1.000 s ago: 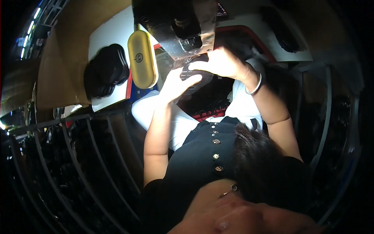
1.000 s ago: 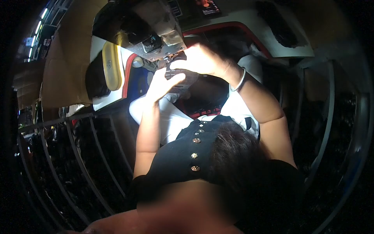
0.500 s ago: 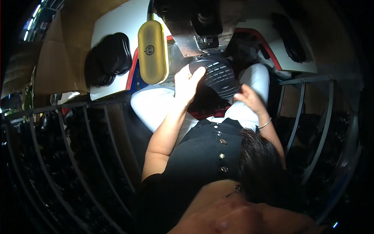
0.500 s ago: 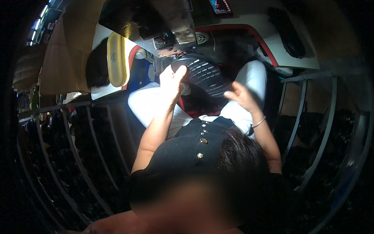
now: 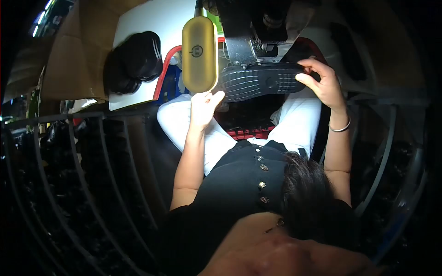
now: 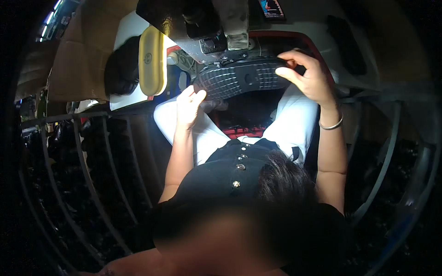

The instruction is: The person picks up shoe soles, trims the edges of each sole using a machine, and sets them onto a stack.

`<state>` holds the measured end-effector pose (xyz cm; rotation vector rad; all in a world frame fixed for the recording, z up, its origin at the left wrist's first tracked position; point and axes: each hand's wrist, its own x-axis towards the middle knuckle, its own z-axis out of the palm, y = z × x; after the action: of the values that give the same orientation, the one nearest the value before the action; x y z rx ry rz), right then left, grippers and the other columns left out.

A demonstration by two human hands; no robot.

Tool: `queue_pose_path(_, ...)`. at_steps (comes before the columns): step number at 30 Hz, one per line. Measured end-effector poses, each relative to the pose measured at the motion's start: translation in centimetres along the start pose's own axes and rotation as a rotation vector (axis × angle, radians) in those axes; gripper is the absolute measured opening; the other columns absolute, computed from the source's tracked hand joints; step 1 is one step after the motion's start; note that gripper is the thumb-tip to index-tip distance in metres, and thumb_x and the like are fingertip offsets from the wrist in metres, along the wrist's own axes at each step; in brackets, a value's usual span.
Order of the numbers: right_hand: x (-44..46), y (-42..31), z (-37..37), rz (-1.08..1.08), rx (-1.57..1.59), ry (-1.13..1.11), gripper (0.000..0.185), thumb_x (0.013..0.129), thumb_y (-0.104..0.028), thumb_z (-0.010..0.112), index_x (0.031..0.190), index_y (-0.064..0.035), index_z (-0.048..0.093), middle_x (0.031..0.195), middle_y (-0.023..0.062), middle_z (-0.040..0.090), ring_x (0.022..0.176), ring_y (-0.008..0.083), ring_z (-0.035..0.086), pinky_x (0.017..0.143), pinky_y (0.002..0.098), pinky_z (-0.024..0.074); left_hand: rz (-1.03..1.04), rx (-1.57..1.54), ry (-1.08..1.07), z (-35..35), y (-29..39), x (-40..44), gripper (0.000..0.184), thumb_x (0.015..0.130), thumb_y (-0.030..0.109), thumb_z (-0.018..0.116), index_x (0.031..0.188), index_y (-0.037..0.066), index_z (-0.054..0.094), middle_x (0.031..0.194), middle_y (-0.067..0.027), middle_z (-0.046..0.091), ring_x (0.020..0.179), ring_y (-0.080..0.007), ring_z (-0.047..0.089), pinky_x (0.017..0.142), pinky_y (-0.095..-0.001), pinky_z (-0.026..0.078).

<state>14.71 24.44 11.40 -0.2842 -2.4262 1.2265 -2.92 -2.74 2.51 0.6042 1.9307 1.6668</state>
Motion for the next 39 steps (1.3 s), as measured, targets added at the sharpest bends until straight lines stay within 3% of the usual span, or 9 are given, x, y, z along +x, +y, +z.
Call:
queue_pose_path(10, 3.0, -3.5, 6.9, 0.016, 0.009, -0.070, 0.030, 0.077, -0.025, 0.074, 0.075, 0.0009, 0.057, 0.056, 0.0062, 0.045, 0.051, 0.0126, 0.039, 0.051, 0.0260, 0.0371, -0.192, -0.241, -0.253, -6.4, -3.2, -0.4, 0.031, 0.081, 0.004, 0.065, 0.110, -0.002, 0.058, 0.100, -0.0040, 0.063, 0.090, -0.0113, 0.057, 0.085, -0.0264, 0.045)
queue_pose_path(17, 3.5, -3.5, 9.4, -0.189, -0.097, 0.085, 0.033, 0.073, -0.027, 0.076, 0.067, -0.0004, 0.057, 0.055, 0.0085, 0.048, 0.046, 0.0136, 0.040, 0.048, 0.0269, 0.0396, -0.143, 0.023, -0.531, -0.7, -2.0, 0.7, 0.032, 0.077, 0.014, 0.071, 0.104, -0.001, 0.061, 0.096, -0.0049, 0.065, 0.086, -0.0112, 0.058, 0.080, -0.0265, 0.046)
queue_pose_path(21, 3.0, -1.5, 11.6, -0.218, -0.205, 0.250, 0.040, 0.070, -0.031, 0.079, 0.075, 0.0037, 0.059, 0.063, 0.0124, 0.059, 0.058, 0.0192, 0.061, 0.055, 0.0293, 0.0483, 0.292, -0.069, -0.189, 5.1, 4.0, 1.4, 0.031, 0.080, 0.018, 0.069, 0.104, 0.001, 0.057, 0.088, -0.0069, 0.063, 0.082, -0.0143, 0.059, 0.076, -0.0283, 0.046)
queue_pose_path(24, 2.3, 0.1, 10.1, 0.008, 0.083, 0.132, 0.044, 0.062, -0.029, 0.085, 0.074, 0.0006, 0.055, 0.074, 0.0078, 0.060, 0.064, 0.0130, 0.056, 0.058, 0.0269, 0.0466, 0.322, 0.315, -0.315, 1.3, 8.0, 0.8, 0.031, 0.080, 0.017, 0.067, 0.103, -0.001, 0.056, 0.081, -0.0067, 0.061, 0.071, -0.0153, 0.057, 0.067, -0.0303, 0.046)
queue_pose_path(27, 1.3, 2.1, 1.8, 0.155, -0.302, 0.278, 0.054, 0.072, -0.035, 0.076, 0.109, 0.0005, 0.056, 0.100, 0.0152, 0.061, 0.090, 0.0256, 0.060, 0.080, 0.0346, 0.0466, 0.209, 0.150, -0.234, -7.2, 11.3, -0.9, 0.037, 0.082, 0.023, 0.066, 0.109, -0.002, 0.057, 0.081, -0.0083, 0.062, 0.070, -0.0128, 0.057, 0.065, -0.0272, 0.047)
queue_pose_path(32, -3.0, 15.6, -12.2, 0.222, -1.239, 0.537, 0.056, 0.083, -0.046, 0.059, 0.120, -0.0045, 0.054, 0.120, 0.0185, 0.055, 0.110, 0.0347, 0.051, 0.094, 0.0440, 0.0384, 0.391, 0.731, 0.604, -17.7, 15.7, -4.5, 0.032, 0.087, 0.025, 0.060, 0.107, -0.001, 0.060, 0.090, -0.0119, 0.065, 0.083, -0.0183, 0.062, 0.070, -0.0297, 0.050)
queue_pose_path(35, -4.2, 16.6, -12.4, 0.665, -1.115, 0.270, 0.053, 0.084, -0.046, 0.056, 0.120, -0.0068, 0.055, 0.120, 0.0195, 0.054, 0.112, 0.0347, 0.049, 0.097, 0.0452, 0.0341, 0.394, 0.891, 0.633, -22.2, 12.7, 0.7, 0.035, 0.088, 0.028, 0.059, 0.109, 0.000, 0.060, 0.095, -0.0148, 0.065, 0.084, -0.0214, 0.062, 0.077, -0.0314, 0.047)
queue_pose_path(37, -5.2, 20.4, -12.6, 0.190, -1.189, 0.465, 0.047, 0.084, -0.038, 0.058, 0.120, -0.0079, 0.055, 0.118, 0.0198, 0.055, 0.109, 0.0349, 0.051, 0.098, 0.0440, 0.0338, 0.363, 1.144, 0.646, -25.9, 7.3, 4.9, 0.039, 0.088, 0.031, 0.058, 0.112, 0.000, 0.058, 0.111, -0.0177, 0.060, 0.103, -0.0316, 0.057, 0.090, -0.0364, 0.042)
queue_pose_path(39, -5.5, 20.7, -12.2, 0.314, -1.133, 0.510, 0.042, 0.082, -0.030, 0.060, 0.117, -0.0080, 0.056, 0.115, 0.0173, 0.056, 0.107, 0.0344, 0.051, 0.096, 0.0428, 0.0358, 0.304, 1.095, 0.299, -25.5, 4.7, 5.4, 0.041, 0.087, 0.033, 0.058, 0.113, 0.000, 0.058, 0.119, -0.0169, 0.057, 0.115, -0.0311, 0.051, 0.097, -0.0362, 0.038)
